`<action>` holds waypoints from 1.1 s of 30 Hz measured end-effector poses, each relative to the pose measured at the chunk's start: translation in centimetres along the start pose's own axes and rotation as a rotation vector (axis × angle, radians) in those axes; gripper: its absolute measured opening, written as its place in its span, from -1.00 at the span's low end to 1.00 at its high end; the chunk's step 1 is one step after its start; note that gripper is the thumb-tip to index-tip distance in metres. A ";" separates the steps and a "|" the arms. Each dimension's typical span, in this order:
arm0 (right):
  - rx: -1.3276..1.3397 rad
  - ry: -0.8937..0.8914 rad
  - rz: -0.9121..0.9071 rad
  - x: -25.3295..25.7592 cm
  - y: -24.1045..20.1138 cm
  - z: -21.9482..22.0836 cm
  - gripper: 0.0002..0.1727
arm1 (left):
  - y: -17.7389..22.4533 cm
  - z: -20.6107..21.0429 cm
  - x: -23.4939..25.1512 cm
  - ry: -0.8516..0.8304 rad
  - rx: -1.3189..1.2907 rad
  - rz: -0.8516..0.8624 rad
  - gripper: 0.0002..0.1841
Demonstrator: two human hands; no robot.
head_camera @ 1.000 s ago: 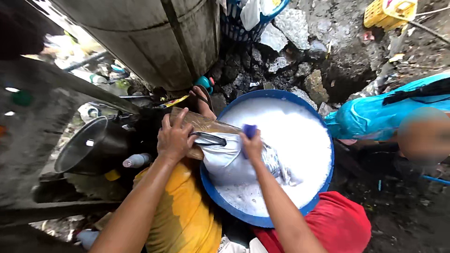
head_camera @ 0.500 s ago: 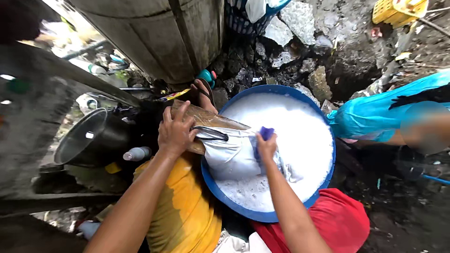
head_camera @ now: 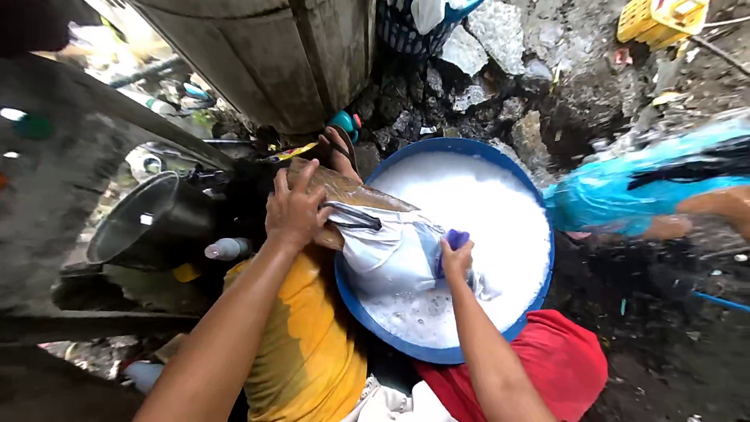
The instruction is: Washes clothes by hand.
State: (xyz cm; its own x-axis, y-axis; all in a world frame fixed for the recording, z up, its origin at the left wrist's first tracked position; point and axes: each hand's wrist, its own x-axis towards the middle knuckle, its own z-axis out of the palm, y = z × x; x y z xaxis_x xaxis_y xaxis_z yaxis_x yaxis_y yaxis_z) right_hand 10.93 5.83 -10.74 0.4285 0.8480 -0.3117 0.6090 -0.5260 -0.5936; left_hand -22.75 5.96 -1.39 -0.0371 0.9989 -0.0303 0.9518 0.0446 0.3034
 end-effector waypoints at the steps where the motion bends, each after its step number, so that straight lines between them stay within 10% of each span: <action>1: 0.017 0.015 0.050 0.1 -0.6 -0.5 -0.16 | 0.1 0.0 0.1 0.011 0.001 0.004 -0.73; 7: 0.086 -0.236 -0.360 -12.2 -13.5 5.9 -0.28 | 0.3 -0.5 0.1 -0.041 0.009 -0.016 -0.70; 14: -0.030 0.053 0.052 -2.5 2.1 0.6 -0.17 | 0.0 -0.1 0.2 0.011 -0.023 0.004 -0.73; 21: 0.067 -0.167 -0.283 -11.7 -12.2 5.4 -0.28 | 0.0 -0.3 0.2 -0.027 0.016 -0.004 -0.71; 28: -0.031 0.044 0.018 -1.3 0.8 1.0 -0.18 | -0.2 0.0 0.1 0.014 -0.012 0.024 -0.73; 33: 0.136 -0.117 -0.236 -8.6 -10.4 3.8 -0.28 | -0.7 0.3 0.3 0.048 0.008 0.085 -0.73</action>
State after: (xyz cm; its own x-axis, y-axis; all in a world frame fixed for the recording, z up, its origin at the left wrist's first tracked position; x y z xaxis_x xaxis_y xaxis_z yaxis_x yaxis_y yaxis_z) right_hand -1.61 4.23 -4.66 0.2007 0.9519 -0.2317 0.5848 -0.3061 -0.7512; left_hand -23.30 6.22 -1.90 0.0291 0.9987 0.0412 0.9545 -0.0400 0.2954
